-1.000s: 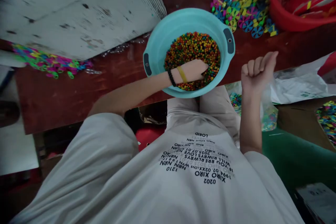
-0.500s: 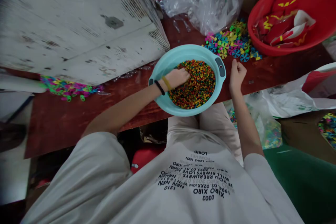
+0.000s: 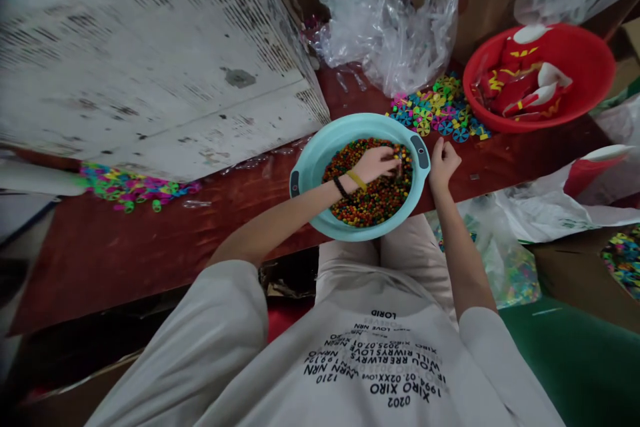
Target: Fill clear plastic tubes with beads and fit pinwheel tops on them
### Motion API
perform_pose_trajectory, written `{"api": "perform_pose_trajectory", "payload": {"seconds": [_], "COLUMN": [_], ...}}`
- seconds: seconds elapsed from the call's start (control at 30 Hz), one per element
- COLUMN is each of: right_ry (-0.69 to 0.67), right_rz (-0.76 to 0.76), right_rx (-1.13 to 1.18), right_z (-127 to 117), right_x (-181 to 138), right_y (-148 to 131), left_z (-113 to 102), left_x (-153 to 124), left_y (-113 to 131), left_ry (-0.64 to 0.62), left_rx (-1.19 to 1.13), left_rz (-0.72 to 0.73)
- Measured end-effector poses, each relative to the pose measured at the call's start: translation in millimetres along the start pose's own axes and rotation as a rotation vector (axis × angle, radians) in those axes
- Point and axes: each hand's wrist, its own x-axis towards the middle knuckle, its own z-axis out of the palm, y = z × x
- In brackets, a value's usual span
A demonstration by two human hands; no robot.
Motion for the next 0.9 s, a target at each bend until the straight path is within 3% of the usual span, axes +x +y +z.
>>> {"api": "perform_pose_trajectory", "payload": {"seconds": [0.07, 0.13, 0.23, 0.37, 0.47, 0.57, 0.63, 0.77, 0.9], "right_ry": [0.002, -0.018, -0.061, -0.089, -0.143, -0.139, -0.125, -0.172, -0.218], "right_rz": [0.024, 0.044, 0.054, 0.088, 0.133, 0.083, 0.079, 0.104, 0.129], "right_rx": [-0.028, -0.04, -0.053, -0.063, -0.073, -0.001, 0.024, 0.043, 0.023], "right_z": [1.7, 3.9, 6.0, 4.0, 0.7, -3.1, -5.9, -9.0, -10.7], "right_x": [1.9, 3.9, 4.7, 2.2, -0.6, -5.3, -8.6, -9.7, -6.4], "right_y": [0.0, 1.3, 3.6, -2.2, -16.8, -29.7, -30.0, -13.1, 5.6], "left_z": [-22.3, -46.6, -64.4, -41.3, -14.4, -0.1, -1.8, -28.3, -50.7], "left_x": [-2.4, -7.8, -16.9, -26.7, -30.6, -26.3, -18.2, -7.3, -19.9], "left_y": [-8.0, -21.1, -40.2, -40.5, -25.4, -13.9, -12.3, -26.1, -49.4], "left_ry": [0.099, 0.112, -0.062, -0.322, -0.364, -0.332, -0.252, -0.082, -0.055], "left_rx": [0.072, 0.392, 0.773, 0.746, 0.727, 0.693, 0.645, 0.666, 0.781], "left_rz": [-0.074, -0.069, -0.004, 0.18, 0.31, 0.39, 0.388, 0.281, 0.212]}}
